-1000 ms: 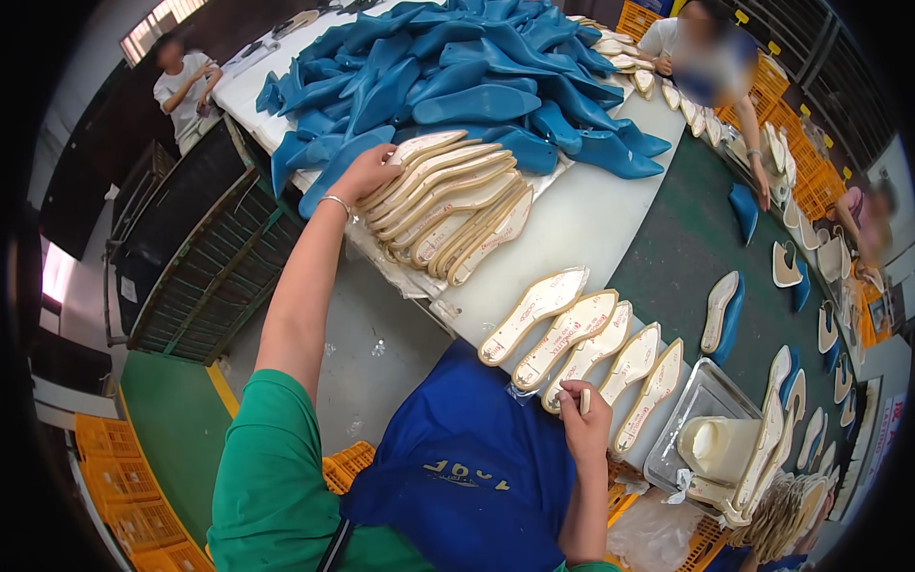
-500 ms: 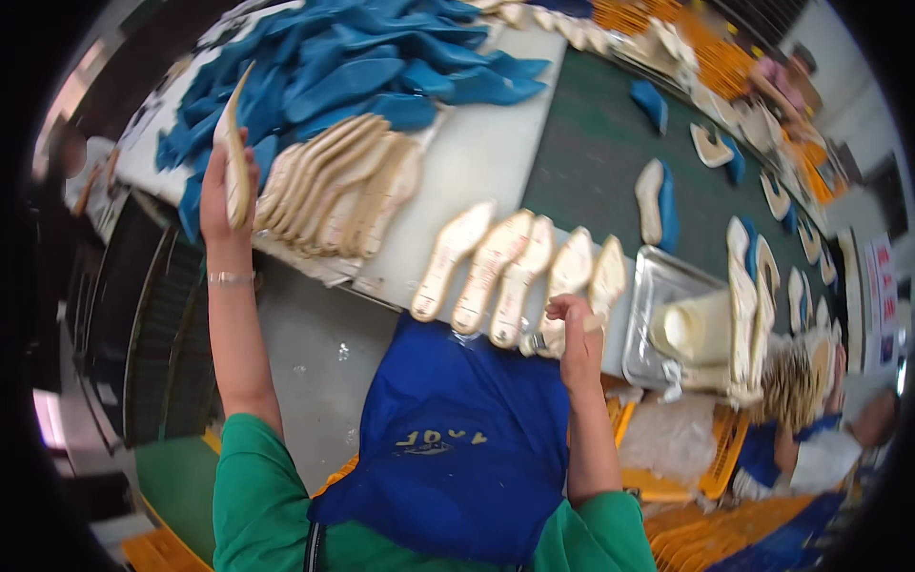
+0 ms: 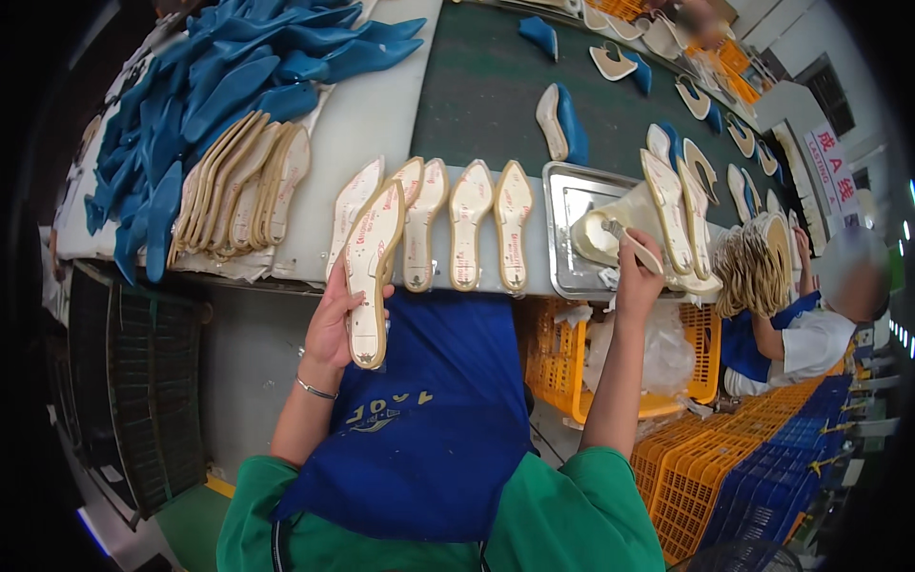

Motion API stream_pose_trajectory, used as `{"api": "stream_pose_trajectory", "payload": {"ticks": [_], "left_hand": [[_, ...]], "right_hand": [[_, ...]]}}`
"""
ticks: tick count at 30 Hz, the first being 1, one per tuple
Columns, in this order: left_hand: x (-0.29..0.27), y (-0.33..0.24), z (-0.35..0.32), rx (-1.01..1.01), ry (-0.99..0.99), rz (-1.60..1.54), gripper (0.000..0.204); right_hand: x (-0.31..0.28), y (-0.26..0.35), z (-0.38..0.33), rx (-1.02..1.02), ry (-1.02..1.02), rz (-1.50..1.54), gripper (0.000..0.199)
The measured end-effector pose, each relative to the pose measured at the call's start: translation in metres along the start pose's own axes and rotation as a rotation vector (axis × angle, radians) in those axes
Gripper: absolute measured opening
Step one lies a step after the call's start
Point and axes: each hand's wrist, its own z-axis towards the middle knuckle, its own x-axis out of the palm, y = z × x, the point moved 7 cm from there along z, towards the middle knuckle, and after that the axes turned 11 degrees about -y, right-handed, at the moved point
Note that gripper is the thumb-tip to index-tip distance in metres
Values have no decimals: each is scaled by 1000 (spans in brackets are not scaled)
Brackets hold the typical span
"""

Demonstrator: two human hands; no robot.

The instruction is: Applying glue to the edges of shoe insoles using a brush.

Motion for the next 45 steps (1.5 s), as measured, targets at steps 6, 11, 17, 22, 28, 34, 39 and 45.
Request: {"api": "stream_pose_trajectory", "payload": {"ticks": [6,11,17,22,28,34,39,45], "left_hand": [[4,14,-11,-65,-48,-56,68],[16,11,-20,-39,-16,-34,66],[21,10,-32,-15,33,-88,72],[16,20,-28,-80,34,-85,76],[12,25,-22,-83,-17,-48,72],[6,28,-17,-99,5,-39,70],[5,29,-22,-115,17,-24,71],[-2,25,-29,-120,11,36,73]], "right_hand": [[2,-65,25,-3,-47,-299,20],[15,-90,27,1,46,-342,23],[10,-70,24,73,26,-305,26],[-6,-83,15,187,-159,7,23],[-14,-94,-12,223,-206,72,20],[33,-16,-44,326,-30,289,15],[125,87,-111,106,626,401,12],[184,146,-147,-238,1003,228,8]]}}
